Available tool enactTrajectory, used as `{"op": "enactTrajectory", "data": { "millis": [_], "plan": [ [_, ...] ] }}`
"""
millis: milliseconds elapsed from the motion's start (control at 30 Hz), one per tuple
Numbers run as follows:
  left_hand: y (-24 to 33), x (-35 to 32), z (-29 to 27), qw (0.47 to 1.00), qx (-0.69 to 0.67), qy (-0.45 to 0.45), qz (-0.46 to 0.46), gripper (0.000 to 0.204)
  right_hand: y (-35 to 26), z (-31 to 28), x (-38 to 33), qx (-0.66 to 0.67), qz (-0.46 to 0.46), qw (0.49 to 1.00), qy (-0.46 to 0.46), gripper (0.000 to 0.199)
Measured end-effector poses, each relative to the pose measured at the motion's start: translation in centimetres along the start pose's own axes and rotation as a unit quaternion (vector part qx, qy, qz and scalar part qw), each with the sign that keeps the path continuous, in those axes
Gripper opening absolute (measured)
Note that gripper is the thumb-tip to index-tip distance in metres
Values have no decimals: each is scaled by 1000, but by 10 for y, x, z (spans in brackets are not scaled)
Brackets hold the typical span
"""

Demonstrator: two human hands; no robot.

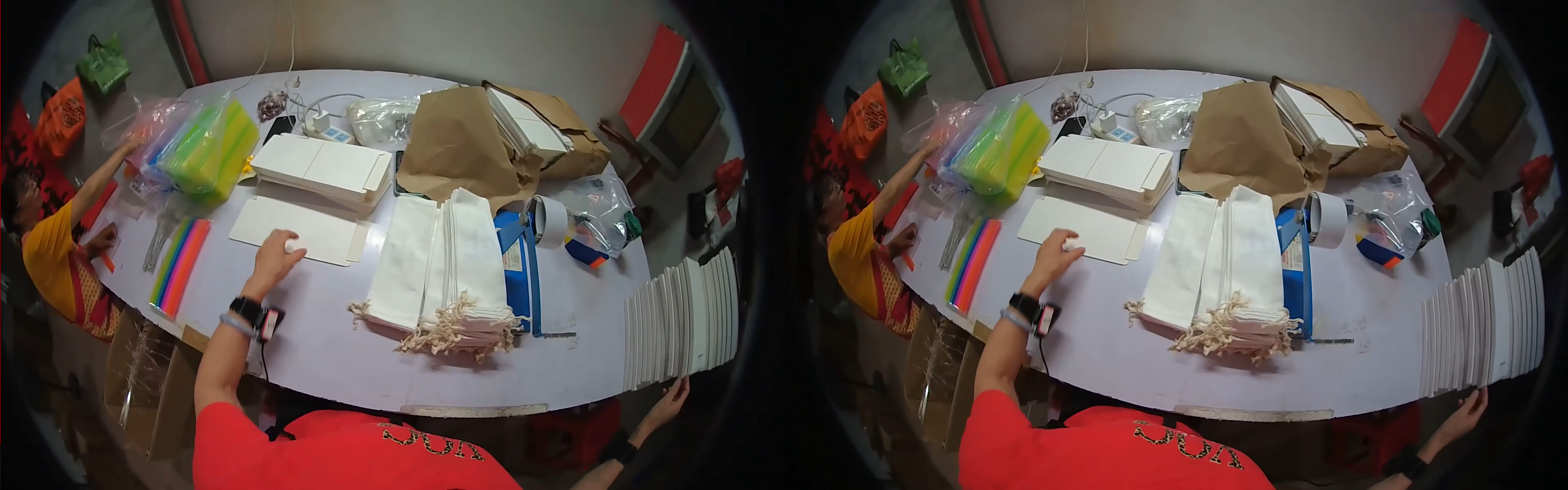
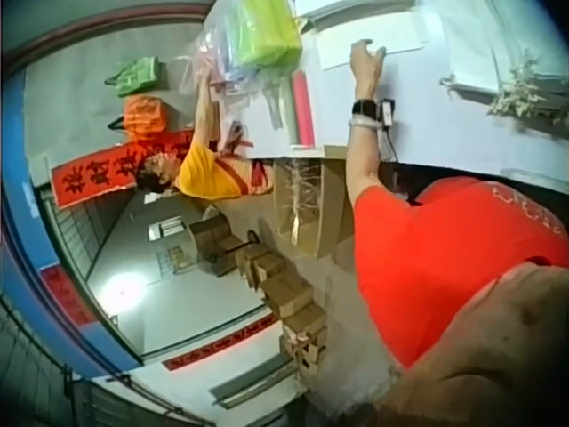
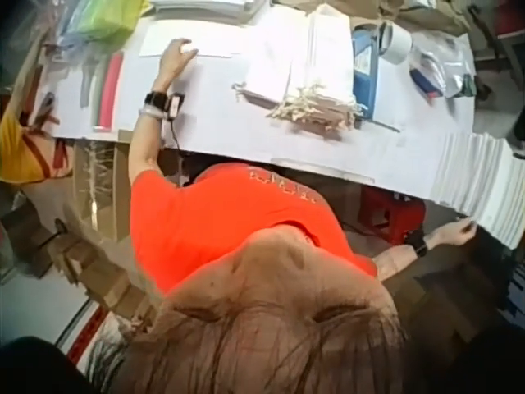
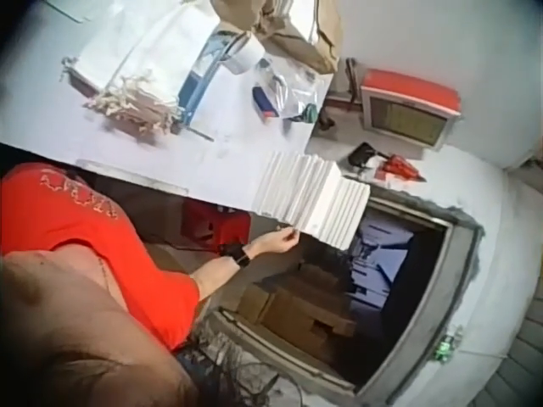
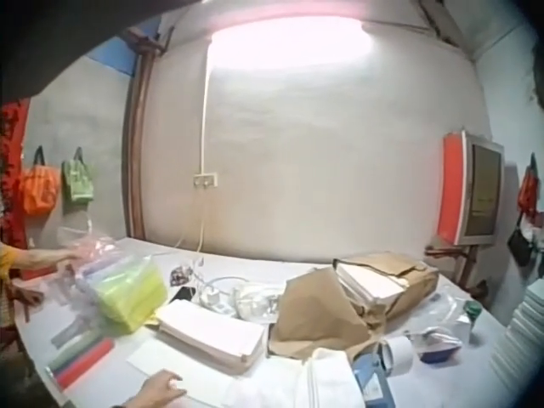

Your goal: The person folds white paper boxes by hand, inserts bundles of colorful straws into white fabric bags, and slides the bags into the boxes. Finally, they fold the box flaps closed and stack the completed boxes on a pile.

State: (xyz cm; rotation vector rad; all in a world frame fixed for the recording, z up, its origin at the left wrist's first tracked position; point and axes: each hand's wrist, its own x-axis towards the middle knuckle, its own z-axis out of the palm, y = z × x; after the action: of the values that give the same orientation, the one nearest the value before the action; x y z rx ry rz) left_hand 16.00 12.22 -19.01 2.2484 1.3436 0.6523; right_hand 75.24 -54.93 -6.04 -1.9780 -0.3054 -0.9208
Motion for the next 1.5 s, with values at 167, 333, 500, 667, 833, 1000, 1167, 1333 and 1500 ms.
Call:
{"op": "enactTrajectory", "data": {
  "millis": [167, 333, 500, 667, 833, 1000, 1167, 1333, 1500],
  "plan": [
    [-47, 69, -2, 987, 140, -67, 34, 72, -146, -4, -93, -56, -152, 975, -154, 17],
    [-27, 90, -5, 959, 207, -159, 106, 95, -247, 5, -180, 11, -222, 939, -264, 12],
    [1, 72, -22, 918, 277, -272, 81, 98, -291, 40, -267, 105, -207, 882, -411, 18],
    [-4, 17, -32, 928, 258, -256, 85, 90, -346, 92, -362, 214, -215, 810, -502, 18],
    [-31, -13, -27, 972, 95, -206, 62, 65, -392, 129, -428, 237, -270, 765, -534, 26],
    [-9, -41, -65, 980, -98, -94, 143, 34, -439, 139, -427, 289, -300, 798, -435, 37],
    [62, -96, -139, 950, -65, -4, 306, 20, -454, 138, -397, 311, -228, 842, -378, 41],
    [75, -149, -150, 936, -68, -39, 343, 36, -439, 98, -394, 368, -103, 796, -469, 37],
    [76, -186, -119, 931, -62, -124, 336, 46, -398, 45, -401, 286, -55, 780, -555, 26]
  ]
}}
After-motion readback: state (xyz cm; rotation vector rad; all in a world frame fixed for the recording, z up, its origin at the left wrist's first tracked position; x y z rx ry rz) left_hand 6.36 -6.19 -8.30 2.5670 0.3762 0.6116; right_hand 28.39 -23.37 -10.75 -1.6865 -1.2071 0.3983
